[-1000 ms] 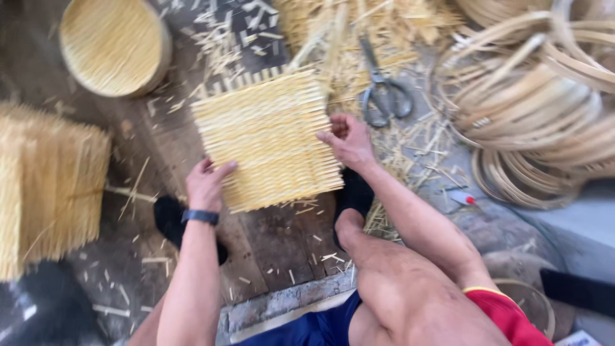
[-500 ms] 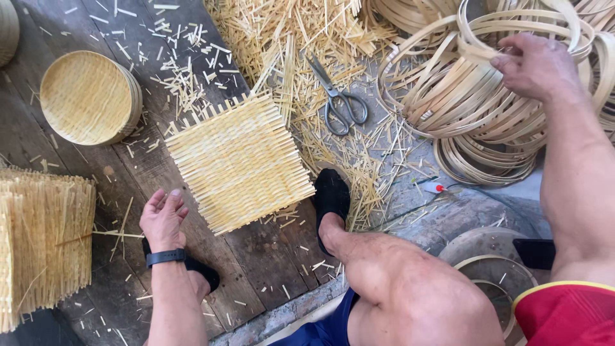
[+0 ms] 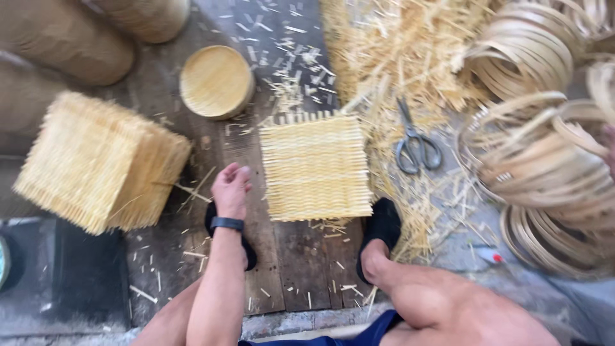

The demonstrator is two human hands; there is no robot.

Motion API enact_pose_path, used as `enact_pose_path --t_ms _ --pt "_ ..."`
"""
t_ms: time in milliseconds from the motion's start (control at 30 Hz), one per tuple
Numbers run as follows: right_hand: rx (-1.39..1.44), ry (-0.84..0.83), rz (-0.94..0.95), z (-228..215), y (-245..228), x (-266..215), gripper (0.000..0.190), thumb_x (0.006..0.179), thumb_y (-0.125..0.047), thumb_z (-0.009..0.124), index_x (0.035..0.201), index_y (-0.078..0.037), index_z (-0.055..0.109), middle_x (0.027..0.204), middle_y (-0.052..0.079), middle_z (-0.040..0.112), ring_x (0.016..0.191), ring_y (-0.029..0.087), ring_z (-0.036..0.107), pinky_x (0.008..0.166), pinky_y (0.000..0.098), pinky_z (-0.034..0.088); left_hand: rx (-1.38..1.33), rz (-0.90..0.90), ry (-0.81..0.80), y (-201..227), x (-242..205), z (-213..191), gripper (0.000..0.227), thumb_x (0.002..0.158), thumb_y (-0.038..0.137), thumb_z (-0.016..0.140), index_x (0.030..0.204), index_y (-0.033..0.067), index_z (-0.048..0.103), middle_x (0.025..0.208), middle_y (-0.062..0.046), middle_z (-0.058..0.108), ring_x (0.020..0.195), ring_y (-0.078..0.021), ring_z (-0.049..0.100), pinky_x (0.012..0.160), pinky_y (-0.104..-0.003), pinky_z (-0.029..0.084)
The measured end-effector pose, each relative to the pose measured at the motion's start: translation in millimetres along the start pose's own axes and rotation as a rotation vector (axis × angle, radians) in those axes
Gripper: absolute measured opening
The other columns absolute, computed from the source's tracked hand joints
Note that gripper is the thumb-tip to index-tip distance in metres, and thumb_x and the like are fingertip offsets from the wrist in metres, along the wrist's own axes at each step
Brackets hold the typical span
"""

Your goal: The person sits on the floor and repeatedly assembles small round bamboo baskets. They place a circular bamboo frame over a square woven mat, press it down, and use shears to trim the excess mat around the frame. The finished baskets are stacked nearby.

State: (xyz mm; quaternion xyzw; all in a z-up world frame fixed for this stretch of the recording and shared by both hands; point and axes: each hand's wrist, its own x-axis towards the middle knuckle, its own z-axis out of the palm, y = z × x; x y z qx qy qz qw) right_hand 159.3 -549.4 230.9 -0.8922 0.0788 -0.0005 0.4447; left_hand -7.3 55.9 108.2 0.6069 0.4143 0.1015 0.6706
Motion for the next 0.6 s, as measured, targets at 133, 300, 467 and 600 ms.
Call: enact_pose_path --t_ms 133,300,467,600 --pt "0.161 -0.159 -0.149 43 -90 2 0.030 0.095 -0.031 0.081 0.110 -0.005 0.080 0.101 0.014 0.075 0.088 0.021 0.067 0.081 0.0316 0.053 -0.027 0.005 0.018 -1 -3 7 0.045 0.087 0.015 0.077 0.128 0.0036 0.061 0.104 -0.002 0.069 0.085 -0.0095 0.067 0.066 -0.024 0.056" --pt "0.275 -0.437 -0.379 90 -179 -31 0.029 0.095 -0.029 0.079 0.110 -0.005 0.079 0.105 0.015 0.075 0.092 0.022 0.068 0.084 0.0315 0.053 -0.018 0.047 0.028 -9 -2 15 0.046 0.085 0.016 0.080 0.127 0.0035 0.063 0.102 -0.002 0.068 0.083 -0.0083 0.064 0.065 -0.024 0.055" --pt "0.315 -0.681 -0.634 122 -241 -75 0.028 0.094 -0.028 0.076 0.110 -0.006 0.079 0.109 0.016 0.074 0.097 0.023 0.068 0.086 0.0314 0.053 -0.045 0.052 0.019 -16 -2 16 0.044 0.086 0.017 0.079 0.125 0.0027 0.064 0.101 -0.002 0.068 0.080 -0.0075 0.063 0.063 -0.023 0.054" --pt "0.274 -0.763 -0.784 123 -268 -109 0.027 0.093 -0.027 0.075 0.110 -0.006 0.078 0.113 0.017 0.074 0.101 0.023 0.068 0.088 0.0313 0.053 -0.041 0.037 0.034 -13 -5 16 0.043 0.086 0.016 0.079 0.124 0.0016 0.064 0.099 -0.003 0.067 0.078 -0.0080 0.062 0.062 -0.023 0.053"
